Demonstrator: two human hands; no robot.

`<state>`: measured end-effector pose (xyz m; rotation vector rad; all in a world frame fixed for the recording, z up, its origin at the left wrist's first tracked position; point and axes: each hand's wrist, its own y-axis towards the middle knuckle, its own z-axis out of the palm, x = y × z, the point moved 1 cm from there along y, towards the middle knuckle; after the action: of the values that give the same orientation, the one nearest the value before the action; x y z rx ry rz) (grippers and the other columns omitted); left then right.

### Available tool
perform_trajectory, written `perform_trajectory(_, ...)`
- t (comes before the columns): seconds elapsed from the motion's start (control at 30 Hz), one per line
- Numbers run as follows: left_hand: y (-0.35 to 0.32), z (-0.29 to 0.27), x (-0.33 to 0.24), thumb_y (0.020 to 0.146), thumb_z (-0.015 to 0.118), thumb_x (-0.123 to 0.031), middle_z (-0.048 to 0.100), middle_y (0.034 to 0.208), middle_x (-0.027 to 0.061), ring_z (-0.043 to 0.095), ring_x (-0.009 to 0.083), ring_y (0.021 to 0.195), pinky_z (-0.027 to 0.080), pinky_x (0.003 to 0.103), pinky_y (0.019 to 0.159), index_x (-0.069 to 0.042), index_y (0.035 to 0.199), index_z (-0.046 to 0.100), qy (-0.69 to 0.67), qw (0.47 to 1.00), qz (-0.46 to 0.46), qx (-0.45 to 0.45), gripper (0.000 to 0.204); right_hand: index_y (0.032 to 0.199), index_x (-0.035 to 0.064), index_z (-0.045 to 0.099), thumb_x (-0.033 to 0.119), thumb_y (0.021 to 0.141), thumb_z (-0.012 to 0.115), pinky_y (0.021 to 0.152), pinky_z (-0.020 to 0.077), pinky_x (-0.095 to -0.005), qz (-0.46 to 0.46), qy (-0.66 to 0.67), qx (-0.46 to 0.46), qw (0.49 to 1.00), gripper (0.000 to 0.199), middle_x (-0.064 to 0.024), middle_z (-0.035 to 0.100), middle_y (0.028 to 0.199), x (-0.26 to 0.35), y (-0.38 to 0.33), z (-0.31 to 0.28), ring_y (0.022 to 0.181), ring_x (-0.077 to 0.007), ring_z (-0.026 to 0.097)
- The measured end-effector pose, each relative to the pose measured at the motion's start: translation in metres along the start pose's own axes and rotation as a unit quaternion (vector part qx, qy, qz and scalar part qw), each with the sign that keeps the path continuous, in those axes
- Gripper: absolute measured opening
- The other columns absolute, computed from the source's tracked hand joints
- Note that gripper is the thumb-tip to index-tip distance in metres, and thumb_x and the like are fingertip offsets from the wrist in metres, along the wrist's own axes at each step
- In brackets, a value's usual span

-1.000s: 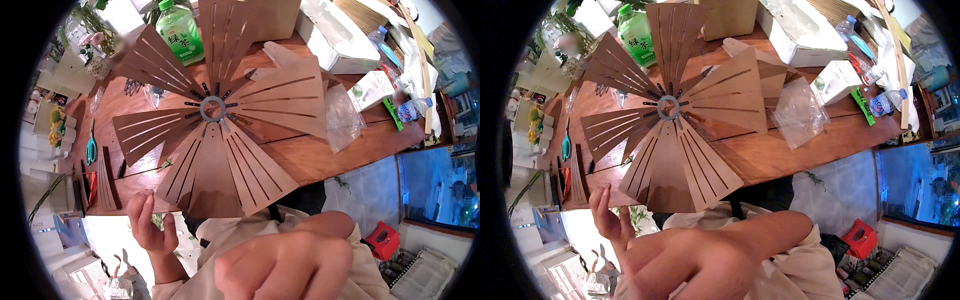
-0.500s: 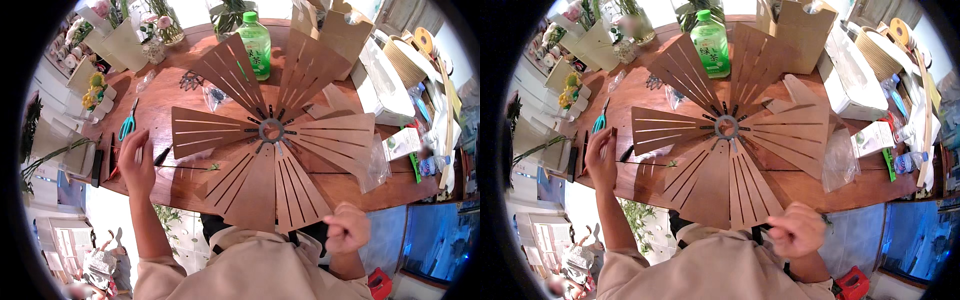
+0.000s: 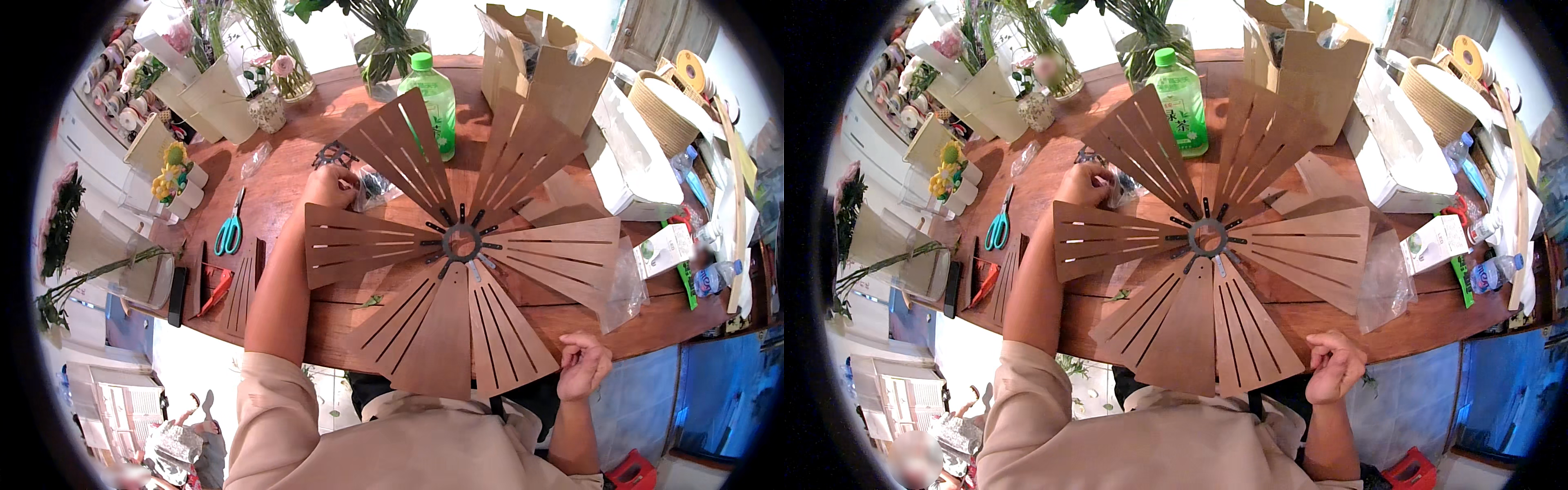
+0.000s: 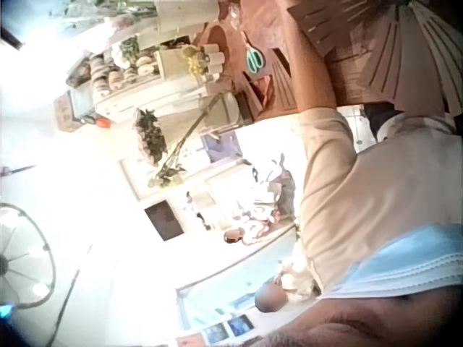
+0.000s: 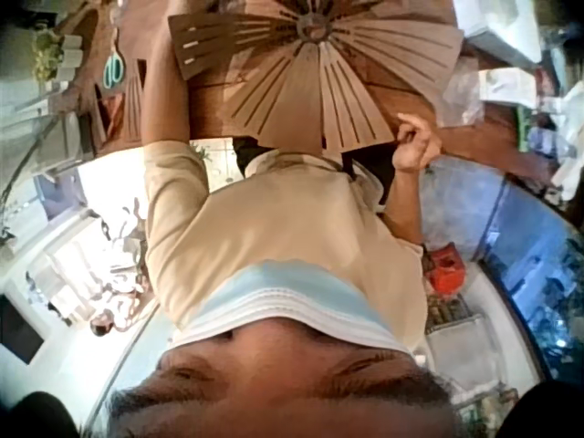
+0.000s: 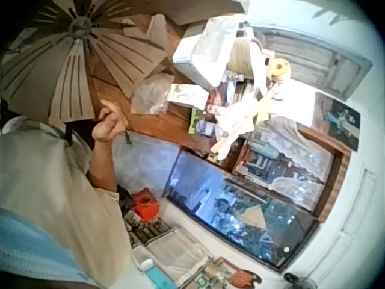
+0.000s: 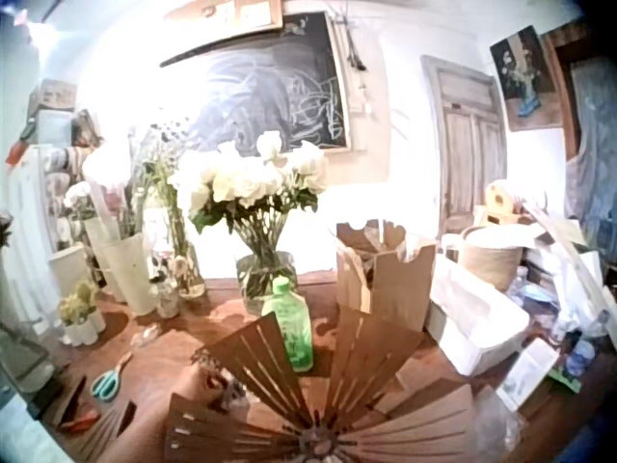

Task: The person assembles a wooden fan by inserting individual slats into a central black hub. They use a small metal tool to secure the slats into place, working methodically around the circular hub to complete the fan structure.

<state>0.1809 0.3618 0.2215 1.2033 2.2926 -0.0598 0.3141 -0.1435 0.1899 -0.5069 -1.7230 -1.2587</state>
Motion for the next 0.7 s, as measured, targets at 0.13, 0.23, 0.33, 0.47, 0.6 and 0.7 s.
perform_trajectory(0.13, 0.0, 0.014, 0.013, 0.08, 0.076, -0.006, 0.077, 0.092, 0.0169, 0.072, 0.0224, 0.08, 0.058, 0.035, 0.074, 0.002, 0.107, 0.078, -0.051, 0.998, -0.021, -0.026, 0.029, 0.085, -0.0042, 0.071, 0.047, 0.111, 0.037, 0.049, 0.0194, -0.0248, 0.001, -0.037, 0.027, 0.999, 0.066, -0.0006, 0.043, 0.054, 0.005, 0.0, 0.003, 0.049, -0.0071, 0.036)
perform_trajectory(0.23, 0.0, 0.013, 0.018, 0.081, 0.079, -0.011, 0.075, 0.099, 0.0176, 0.072, 0.0235, 0.086, 0.057, 0.035, 0.079, 0.002, 0.108, 0.078, -0.089, 0.995, -0.048, 0.017, 0.03, 0.085, -0.0046, 0.07, 0.045, 0.112, 0.037, 0.049, 0.0198, -0.0251, 0.001, -0.047, 0.036, 0.998, 0.066, -0.0009, 0.045, 0.055, 0.004, 0.002, 0.006, 0.049, -0.0071, 0.037)
perform_trajectory(0.33, 0.001, 0.008, -0.015, 0.08, 0.082, -0.017, 0.073, 0.1, 0.0165, 0.071, 0.0254, 0.092, 0.056, 0.037, 0.084, -0.001, 0.107, 0.079, -0.089, 0.993, -0.062, 0.036, 0.03, 0.086, -0.0053, 0.07, 0.042, 0.112, 0.037, 0.049, 0.0214, -0.0253, 0.001, -0.06, 0.036, 0.998, 0.062, -0.0014, 0.046, 0.056, 0.006, 0.001, 0.004, 0.051, -0.0076, 0.038)
perform_trajectory(0.47, 0.002, 0.016, -0.007, 0.08, 0.083, -0.019, 0.072, 0.103, 0.0158, 0.07, 0.0267, 0.094, 0.055, 0.037, 0.083, -0.004, 0.104, 0.08, -0.013, 0.999, -0.022, -0.018, 0.029, 0.088, -0.0058, 0.068, 0.035, 0.111, 0.039, 0.05, 0.0243, -0.0251, -0.018, -0.058, 0.052, 0.997, 0.055, -0.0024, 0.047, 0.057, 0.005, 0.005, 0.008, 0.052, -0.0086, 0.04)
perform_trajectory(0.6, 0.005, 0.032, -0.007, 0.079, 0.082, -0.011, 0.074, 0.1, 0.0175, 0.072, 0.03, 0.094, 0.056, 0.039, 0.086, -0.002, 0.102, 0.081, -0.046, 0.995, 0.031, -0.085, 0.024, 0.089, -0.0072, 0.069, 0.032, 0.11, 0.044, 0.05, 0.0317, -0.0266, 0.015, -0.044, 0.051, 0.998, 0.052, -0.0056, 0.054, 0.06, 0.011, 0.009, 0.008, 0.051, -0.0116, 0.046)
perform_trajectory(0.7, 0.008, 0.036, -0.003, 0.079, 0.08, -0.011, 0.076, 0.103, 0.0183, 0.073, 0.03, 0.097, 0.057, 0.039, 0.086, -0.002, 0.102, 0.08, -0.069, 0.992, 0.046, -0.095, 0.025, 0.092, -0.008, 0.07, 0.034, 0.109, 0.045, 0.055, 0.0399, -0.0263, 0.048, -0.033, 0.054, 0.997, 0.051, -0.0096, 0.062, 0.068, 0.01, 0.009, 0.006, 0.059, -0.0137, 0.055)
